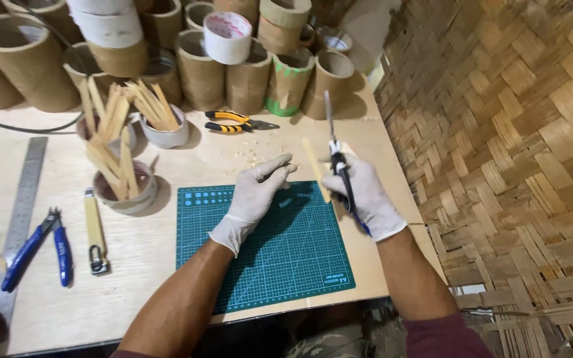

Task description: A person wearing white gloves uses scissors to shave thin strips from a wooden stick on a green cutting mat as part of a handcrafting process.

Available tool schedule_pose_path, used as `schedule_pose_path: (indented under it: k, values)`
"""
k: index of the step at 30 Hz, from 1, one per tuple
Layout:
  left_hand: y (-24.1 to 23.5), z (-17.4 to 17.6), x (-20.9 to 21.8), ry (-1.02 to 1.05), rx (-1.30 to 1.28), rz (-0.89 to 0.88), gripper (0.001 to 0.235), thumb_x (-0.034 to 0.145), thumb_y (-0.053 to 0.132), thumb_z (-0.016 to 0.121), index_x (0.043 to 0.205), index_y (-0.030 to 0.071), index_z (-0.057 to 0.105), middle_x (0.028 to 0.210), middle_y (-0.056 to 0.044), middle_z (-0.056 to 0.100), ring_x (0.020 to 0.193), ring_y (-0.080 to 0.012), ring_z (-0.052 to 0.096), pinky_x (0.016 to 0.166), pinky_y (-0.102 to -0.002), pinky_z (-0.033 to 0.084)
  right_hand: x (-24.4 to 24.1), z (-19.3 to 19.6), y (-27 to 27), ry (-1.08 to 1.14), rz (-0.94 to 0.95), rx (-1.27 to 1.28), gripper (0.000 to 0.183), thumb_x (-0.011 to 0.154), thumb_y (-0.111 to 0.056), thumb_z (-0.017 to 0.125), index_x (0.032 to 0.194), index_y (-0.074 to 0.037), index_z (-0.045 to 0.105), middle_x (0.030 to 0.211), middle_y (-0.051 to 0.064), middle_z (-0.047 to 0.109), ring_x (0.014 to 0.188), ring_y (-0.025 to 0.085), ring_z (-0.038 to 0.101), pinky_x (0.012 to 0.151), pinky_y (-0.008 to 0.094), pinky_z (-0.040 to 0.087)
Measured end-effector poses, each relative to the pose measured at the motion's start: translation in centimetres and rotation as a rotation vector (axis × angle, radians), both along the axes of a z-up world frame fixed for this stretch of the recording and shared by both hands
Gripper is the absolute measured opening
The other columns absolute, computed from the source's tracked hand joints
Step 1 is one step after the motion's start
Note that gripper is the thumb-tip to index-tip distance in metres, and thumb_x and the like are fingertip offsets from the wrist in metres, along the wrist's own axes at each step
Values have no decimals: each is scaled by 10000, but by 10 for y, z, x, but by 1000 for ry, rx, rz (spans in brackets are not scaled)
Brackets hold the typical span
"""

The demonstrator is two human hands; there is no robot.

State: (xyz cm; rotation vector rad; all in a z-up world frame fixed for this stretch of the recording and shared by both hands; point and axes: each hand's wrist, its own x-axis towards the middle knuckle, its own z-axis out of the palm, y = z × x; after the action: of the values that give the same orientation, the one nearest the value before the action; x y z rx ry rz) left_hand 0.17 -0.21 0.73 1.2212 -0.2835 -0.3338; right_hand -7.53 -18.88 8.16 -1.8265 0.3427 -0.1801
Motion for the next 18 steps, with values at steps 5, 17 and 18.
schedule_pose_path:
  k: [5,17,18]
  values:
    - [-17,-55,20,127,-181,-133,345,950,194,734,1258,40,724,1010,-134,785,757,-173,740,729,-260,618,3,1,36,26,57,175,213,725,-21,813,867,-28,654,593,102,620,501,197,657,450,290,536]
    - [-2,-16,16,181,-155,51,211,831,128,844,1003,34,764,773,-33,641,668,-98,647,617,-223,597,4,-15,43,157,143,211,209,835,-87,791,954,28,663,593,175,643,464,205,670,390,285,546]
    - [-2,-14,14,179,-132,66,225,819,121,851,1006,31,763,758,-39,634,649,-98,635,595,-227,593,2,-15,41,180,159,173,236,820,-81,799,974,45,672,582,187,640,457,214,666,390,299,548]
